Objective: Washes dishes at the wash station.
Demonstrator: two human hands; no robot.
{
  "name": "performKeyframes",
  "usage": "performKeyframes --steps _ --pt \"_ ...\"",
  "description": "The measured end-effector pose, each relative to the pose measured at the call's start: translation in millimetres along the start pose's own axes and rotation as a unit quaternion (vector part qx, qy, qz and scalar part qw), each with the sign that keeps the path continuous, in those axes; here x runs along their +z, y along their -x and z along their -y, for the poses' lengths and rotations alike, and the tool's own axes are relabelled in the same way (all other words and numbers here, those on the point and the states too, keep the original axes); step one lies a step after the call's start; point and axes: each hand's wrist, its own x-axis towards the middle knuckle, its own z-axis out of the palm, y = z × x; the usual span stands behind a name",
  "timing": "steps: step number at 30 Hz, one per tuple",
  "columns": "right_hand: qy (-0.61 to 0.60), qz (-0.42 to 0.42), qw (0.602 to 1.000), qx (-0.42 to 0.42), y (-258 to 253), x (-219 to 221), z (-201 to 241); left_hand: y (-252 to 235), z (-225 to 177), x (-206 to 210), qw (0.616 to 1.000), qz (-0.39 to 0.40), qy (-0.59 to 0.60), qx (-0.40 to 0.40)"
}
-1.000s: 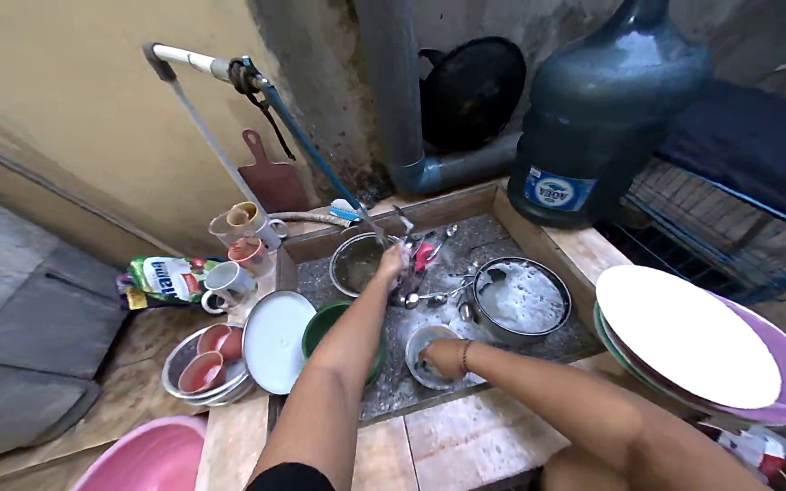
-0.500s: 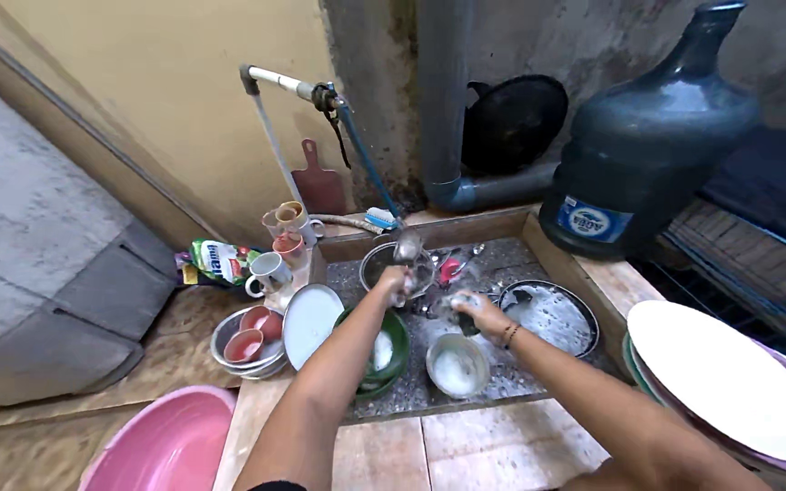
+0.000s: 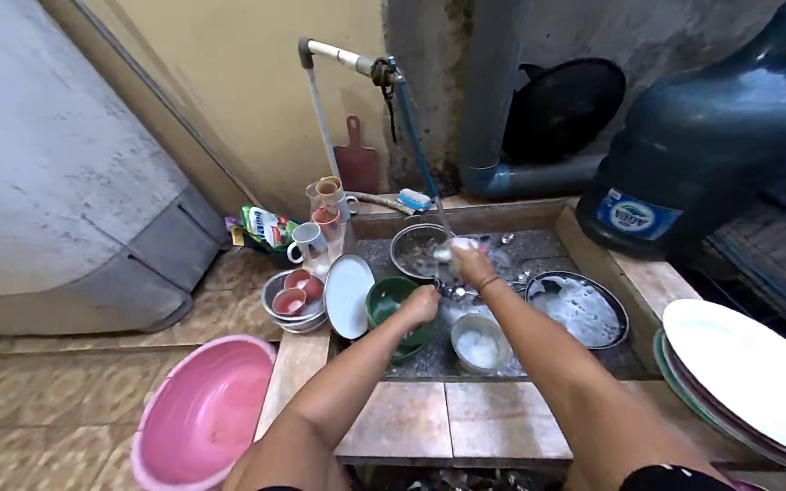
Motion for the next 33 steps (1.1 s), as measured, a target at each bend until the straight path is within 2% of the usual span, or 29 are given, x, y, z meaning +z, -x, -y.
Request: performKeyframes --steps 2,3,4,5,6,7,8,11,13,14,16,19,20,23,25,27,29,31,33 --pt "-0.090 -0.106 0.983 0.117 -3 4 10 -3 0 9 0.998 -0.017 0.052 0.003" --pt "-0.159 -0.174 0.956 0.174 -6 10 14 -6 1 16 0.995 -0.032 0.092 0.002" --pt "-0.250 -0.236 0.911 0.227 -8 17 18 -9 3 23 0.990 -0.047 0.131 0.001" --pt "-0.366 -0.283 0.841 0.280 -11 26 25 -11 4 26 0.983 -0.063 0.172 0.001" --pt "-0.493 -0.296 0.750 0.327 -9 32 35 -11 4 27 0.974 -0.082 0.209 0.004" --pt "-0.596 -0.277 0.667 0.351 -3 38 48 -10 4 26 0.965 -0.094 0.245 0.004" --pt "-0.658 -0.251 0.614 0.356 6 45 59 -6 1 21 0.956 -0.090 0.279 0.001" --pt "-0.754 -0.160 0.554 0.314 21 55 67 2 5 8 0.919 -0.030 0.394 0.000" --pt "-0.810 -0.111 0.516 0.255 19 50 46 4 13 11 0.883 0.056 0.466 0.012" --pt "-0.825 -0.088 0.513 0.221 17 44 37 6 16 12 0.870 0.096 0.484 0.023" --pt "-0.825 -0.063 0.538 0.160 12 31 17 9 15 15 0.858 0.142 0.492 0.036" --pt "-0.779 -0.086 0.596 0.175 13 12 21 9 7 15 0.867 0.114 0.484 0.023" --pt "-0.744 -0.107 0.632 0.187 15 13 29 6 5 15 0.877 0.088 0.473 0.010" --pt "-0.524 -0.186 0.814 0.166 28 34 37 3 2 21 0.912 0.016 0.410 -0.029" --pt "-0.362 -0.190 0.897 0.167 35 37 31 5 -1 28 0.928 -0.002 0.369 -0.046" --pt "-0.255 -0.182 0.932 0.182 40 31 30 5 0 33 0.928 0.002 0.368 -0.052" --pt "-0.213 -0.170 0.940 0.206 40 25 33 0 4 33 0.904 0.003 0.424 -0.051" --pt "-0.214 -0.121 0.940 0.236 40 20 39 -7 9 28 0.879 -0.013 0.473 -0.056" --pt "-0.211 -0.101 0.941 0.246 40 21 44 -14 12 24 0.902 -0.040 0.423 -0.073"
